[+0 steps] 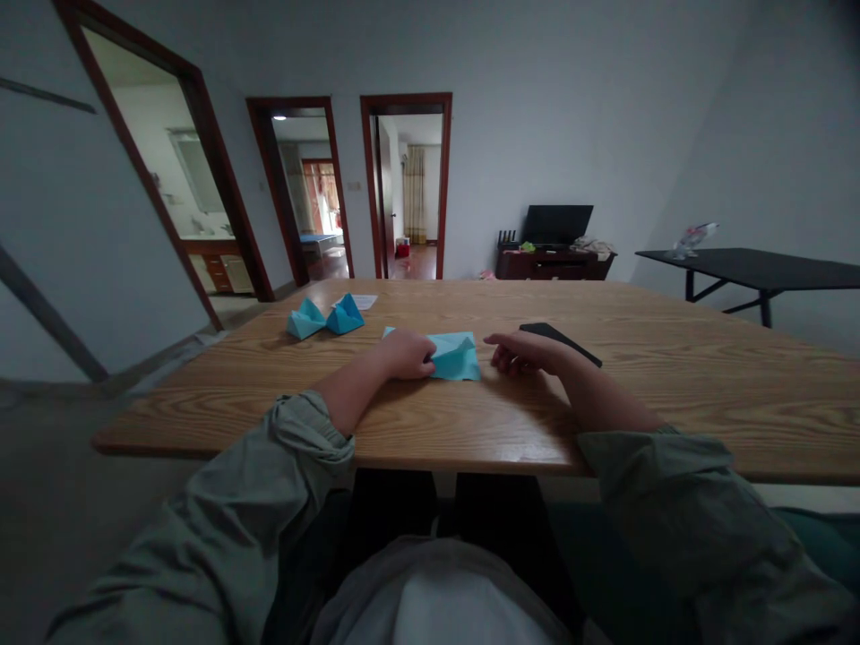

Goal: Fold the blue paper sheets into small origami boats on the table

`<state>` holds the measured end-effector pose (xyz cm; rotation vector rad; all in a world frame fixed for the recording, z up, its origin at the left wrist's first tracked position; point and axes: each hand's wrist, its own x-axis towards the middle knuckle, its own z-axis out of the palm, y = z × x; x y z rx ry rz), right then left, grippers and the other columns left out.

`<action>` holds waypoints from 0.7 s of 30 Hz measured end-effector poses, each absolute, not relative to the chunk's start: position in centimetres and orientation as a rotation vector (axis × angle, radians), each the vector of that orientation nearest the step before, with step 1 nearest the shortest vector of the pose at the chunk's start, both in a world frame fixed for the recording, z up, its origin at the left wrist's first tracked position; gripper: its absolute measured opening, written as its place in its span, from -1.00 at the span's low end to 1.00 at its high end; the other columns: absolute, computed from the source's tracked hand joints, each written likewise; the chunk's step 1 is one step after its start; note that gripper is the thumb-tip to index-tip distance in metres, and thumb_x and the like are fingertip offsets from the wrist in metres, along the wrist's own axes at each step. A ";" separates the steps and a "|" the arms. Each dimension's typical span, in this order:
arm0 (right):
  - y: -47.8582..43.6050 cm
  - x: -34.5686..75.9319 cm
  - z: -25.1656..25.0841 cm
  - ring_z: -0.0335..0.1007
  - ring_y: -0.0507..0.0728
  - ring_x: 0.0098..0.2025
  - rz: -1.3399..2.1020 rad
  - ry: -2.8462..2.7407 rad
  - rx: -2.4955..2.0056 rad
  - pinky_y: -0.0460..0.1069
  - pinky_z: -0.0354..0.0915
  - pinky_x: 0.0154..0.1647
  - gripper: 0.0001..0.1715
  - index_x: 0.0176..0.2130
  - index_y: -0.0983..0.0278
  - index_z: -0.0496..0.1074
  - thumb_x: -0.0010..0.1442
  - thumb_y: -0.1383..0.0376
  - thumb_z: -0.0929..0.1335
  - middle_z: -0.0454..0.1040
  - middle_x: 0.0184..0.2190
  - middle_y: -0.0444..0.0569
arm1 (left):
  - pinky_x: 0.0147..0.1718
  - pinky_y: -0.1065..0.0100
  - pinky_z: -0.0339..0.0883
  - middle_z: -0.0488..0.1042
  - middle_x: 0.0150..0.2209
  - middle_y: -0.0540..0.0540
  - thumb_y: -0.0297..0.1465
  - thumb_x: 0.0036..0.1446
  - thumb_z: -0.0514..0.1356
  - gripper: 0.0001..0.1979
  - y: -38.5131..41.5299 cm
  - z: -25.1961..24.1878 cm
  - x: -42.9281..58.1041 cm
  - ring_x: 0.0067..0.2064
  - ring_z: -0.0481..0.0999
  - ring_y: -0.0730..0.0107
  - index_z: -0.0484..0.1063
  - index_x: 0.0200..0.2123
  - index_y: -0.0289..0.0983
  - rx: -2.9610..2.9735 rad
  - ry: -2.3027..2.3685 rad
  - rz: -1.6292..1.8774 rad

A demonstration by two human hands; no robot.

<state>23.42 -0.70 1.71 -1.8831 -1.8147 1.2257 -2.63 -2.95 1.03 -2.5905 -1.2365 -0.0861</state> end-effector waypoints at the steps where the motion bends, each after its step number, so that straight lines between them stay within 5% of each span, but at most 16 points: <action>1: -0.9 23.3 1.8 0.30 0.00 -0.58 1.245 -1.825 -1.863 -0.13 0.04 -0.65 -0.44 -0.41 0.35 0.46 0.13 -0.09 0.27 0.49 -0.47 0.06 | -0.38 0.32 0.20 0.54 -0.29 -0.17 -0.22 0.10 0.07 -0.70 -3.2 1.0 -2.3 -0.30 0.48 0.23 0.54 -0.31 -0.24 -2.613 -1.203 -0.089; 10: 1.7 23.7 0.1 0.30 0.00 -0.53 0.924 -1.605 -1.711 -0.13 0.16 -0.60 -0.78 -0.29 0.31 0.37 0.16 0.19 0.29 0.46 -0.36 0.02 | -0.46 0.42 0.15 0.50 -0.38 -0.03 0.04 0.06 0.11 -0.55 -3.2 0.1 -1.2 -0.38 0.41 0.40 0.49 -0.33 -0.22 -3.027 -1.191 -0.278; 16: 1.2 23.4 0.4 0.41 0.08 -0.32 1.132 -1.485 -1.567 -0.01 0.39 -0.40 -0.68 -0.13 0.26 0.32 0.16 0.15 0.30 0.37 -0.04 0.12 | -0.32 0.42 0.26 0.52 -0.21 -0.06 -0.06 0.04 0.17 -0.56 0.4 0.5 -4.9 -0.25 0.47 0.36 0.46 -0.11 -0.22 -2.886 -1.521 -0.429; 21: 1.9 23.7 -0.1 0.42 0.19 -0.14 0.843 -1.770 -1.642 0.02 0.35 -0.19 -0.56 -0.07 0.28 0.39 0.22 0.04 0.24 0.42 -0.02 0.14 | -0.08 0.34 0.27 0.37 0.11 -0.17 0.04 -0.23 0.32 -0.16 2.7 0.3 -9.8 0.01 0.42 0.16 0.29 0.13 -0.18 -2.726 -1.923 -0.131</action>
